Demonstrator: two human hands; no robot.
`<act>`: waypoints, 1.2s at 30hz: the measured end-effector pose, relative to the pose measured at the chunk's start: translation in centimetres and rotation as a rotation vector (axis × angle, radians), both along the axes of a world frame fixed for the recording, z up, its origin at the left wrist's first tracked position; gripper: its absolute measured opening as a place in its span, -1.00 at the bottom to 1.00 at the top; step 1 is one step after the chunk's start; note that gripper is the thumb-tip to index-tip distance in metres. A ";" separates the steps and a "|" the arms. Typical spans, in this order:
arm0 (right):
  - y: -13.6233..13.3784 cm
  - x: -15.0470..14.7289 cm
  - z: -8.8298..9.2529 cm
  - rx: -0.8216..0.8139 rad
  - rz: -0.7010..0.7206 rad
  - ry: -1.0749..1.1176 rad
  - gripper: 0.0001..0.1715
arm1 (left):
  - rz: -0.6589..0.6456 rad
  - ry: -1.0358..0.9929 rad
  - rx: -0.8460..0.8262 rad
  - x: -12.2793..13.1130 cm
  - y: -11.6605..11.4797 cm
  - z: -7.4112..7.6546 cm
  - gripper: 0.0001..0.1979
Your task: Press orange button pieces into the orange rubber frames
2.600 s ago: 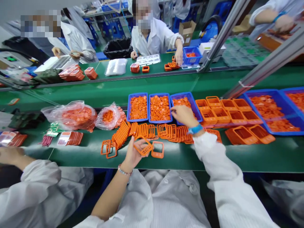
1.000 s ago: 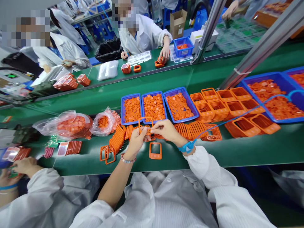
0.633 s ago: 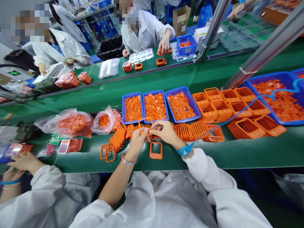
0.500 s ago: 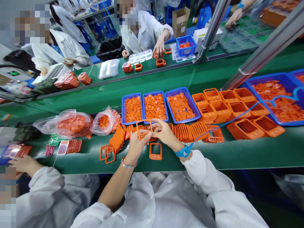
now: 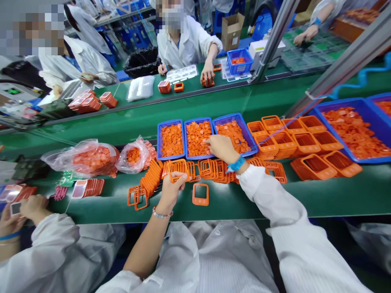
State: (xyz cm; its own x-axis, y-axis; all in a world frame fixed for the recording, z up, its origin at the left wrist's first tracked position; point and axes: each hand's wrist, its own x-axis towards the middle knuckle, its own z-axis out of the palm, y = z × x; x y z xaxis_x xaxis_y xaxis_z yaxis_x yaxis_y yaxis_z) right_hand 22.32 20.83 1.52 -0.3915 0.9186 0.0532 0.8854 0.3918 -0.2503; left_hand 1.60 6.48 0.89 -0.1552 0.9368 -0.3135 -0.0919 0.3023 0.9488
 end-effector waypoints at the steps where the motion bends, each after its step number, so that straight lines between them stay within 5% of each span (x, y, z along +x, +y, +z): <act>1: 0.5 -0.3 -0.2 -0.007 0.019 -0.039 -0.74 | 0.002 -0.010 -0.004 0.0 0.0 0.0 -0.67; 9: 0.5 -1.7 -1.6 -0.003 0.065 -0.019 -0.62 | 0.065 -0.083 -0.033 -0.9 0.2 -0.3 -0.66; 19: -6.3 -2.9 1.2 0.022 0.205 0.702 -0.73 | -0.016 -0.330 -0.106 0.1 3.4 -0.4 -0.42; 36: -9.4 -4.2 -0.2 0.333 0.304 0.765 -0.75 | -0.105 -0.333 -0.021 0.9 2.8 1.4 -0.38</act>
